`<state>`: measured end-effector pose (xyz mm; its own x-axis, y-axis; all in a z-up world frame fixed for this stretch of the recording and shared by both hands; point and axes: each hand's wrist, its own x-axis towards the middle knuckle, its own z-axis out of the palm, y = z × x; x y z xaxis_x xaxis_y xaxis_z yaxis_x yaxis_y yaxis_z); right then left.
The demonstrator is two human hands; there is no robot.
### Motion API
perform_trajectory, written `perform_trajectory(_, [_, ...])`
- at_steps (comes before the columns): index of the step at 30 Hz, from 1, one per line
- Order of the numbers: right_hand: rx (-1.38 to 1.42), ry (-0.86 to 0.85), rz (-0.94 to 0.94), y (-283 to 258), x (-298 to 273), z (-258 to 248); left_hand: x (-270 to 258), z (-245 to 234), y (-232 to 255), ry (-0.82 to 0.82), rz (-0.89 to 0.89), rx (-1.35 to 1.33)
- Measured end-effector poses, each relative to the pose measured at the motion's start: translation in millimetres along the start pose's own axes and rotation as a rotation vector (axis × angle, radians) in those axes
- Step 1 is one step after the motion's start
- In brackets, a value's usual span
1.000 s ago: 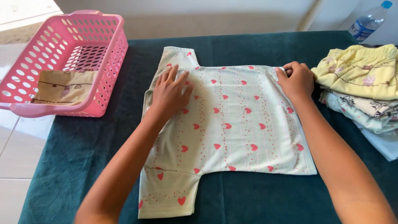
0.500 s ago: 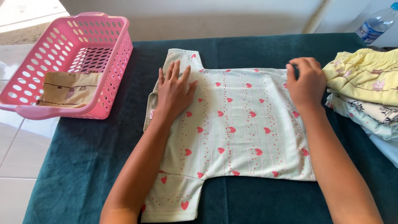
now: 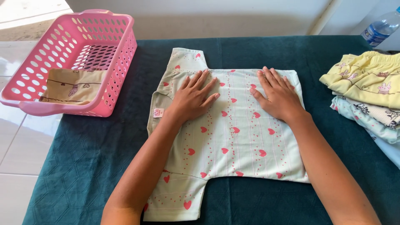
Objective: Folding various baby clothes and placing them into a pink plastic basket.
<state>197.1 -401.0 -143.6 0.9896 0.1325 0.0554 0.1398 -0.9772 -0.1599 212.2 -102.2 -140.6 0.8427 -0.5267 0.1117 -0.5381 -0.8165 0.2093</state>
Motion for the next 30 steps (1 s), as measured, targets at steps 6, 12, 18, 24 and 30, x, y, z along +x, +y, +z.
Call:
perform_trajectory(6, [-0.095,0.11,-0.021,-6,-9,0,3,4,0,-0.013,-0.009,0.028])
perform_trajectory(12, [-0.065,0.271,-0.118,-18,-10,2,1,0,2,-0.008,-0.018,0.032])
perform_trajectory(18, [-0.078,0.025,0.004,-11,-8,-4,1,0,2,-0.018,-0.031,0.027])
perform_trajectory(24, [-0.054,0.01,0.127,14,-2,-1,-1,-2,2,-0.027,-0.102,0.05])
perform_trajectory(30, [-0.059,0.07,0.294,17,-6,-5,2,-1,-3,0.008,-0.24,0.061])
